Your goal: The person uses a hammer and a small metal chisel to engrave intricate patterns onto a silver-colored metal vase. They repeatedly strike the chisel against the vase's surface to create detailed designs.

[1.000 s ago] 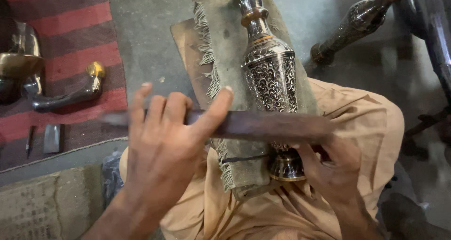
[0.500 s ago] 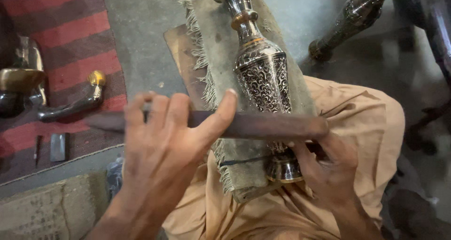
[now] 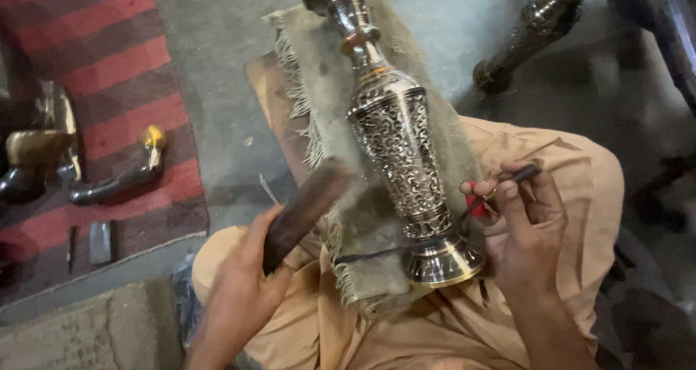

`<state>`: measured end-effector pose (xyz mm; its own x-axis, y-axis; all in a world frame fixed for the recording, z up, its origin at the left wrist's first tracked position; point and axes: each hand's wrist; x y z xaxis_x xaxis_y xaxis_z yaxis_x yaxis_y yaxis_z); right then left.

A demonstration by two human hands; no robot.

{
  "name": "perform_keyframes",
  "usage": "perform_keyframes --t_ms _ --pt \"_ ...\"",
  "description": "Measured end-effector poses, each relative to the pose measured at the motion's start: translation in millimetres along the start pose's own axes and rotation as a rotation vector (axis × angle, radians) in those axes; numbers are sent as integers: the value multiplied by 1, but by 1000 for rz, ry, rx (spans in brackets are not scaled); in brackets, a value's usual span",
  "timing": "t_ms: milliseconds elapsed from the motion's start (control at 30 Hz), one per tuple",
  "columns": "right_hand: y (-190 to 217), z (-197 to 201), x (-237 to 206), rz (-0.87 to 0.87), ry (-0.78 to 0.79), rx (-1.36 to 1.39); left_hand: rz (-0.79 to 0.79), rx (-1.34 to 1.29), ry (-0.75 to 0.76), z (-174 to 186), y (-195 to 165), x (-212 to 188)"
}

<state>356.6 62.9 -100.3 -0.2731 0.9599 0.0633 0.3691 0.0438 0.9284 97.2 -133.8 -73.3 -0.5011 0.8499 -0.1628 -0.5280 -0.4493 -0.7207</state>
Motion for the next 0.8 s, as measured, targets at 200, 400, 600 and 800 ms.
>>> perform_keyframes --t_ms 200,400,600,800 --pt "1 16 7 -67 9 20 -297 -9 -49 -26 16 5" --pt "15 9 13 -52 -1 -128 -825 232 -275 -103 -87 -18" --pt "24 12 13 48 23 -92 -966 545 -253 -162 -138 -14" --pt "25 23 9 56 67 -85 -1167 224 -299 -137 -109 -2"
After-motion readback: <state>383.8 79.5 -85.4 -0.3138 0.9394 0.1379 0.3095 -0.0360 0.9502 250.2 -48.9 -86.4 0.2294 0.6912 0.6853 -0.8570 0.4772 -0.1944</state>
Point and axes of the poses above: each hand's wrist, its own x-axis towards the middle knuckle, its own z-axis out of the back of the hand, y = z × x
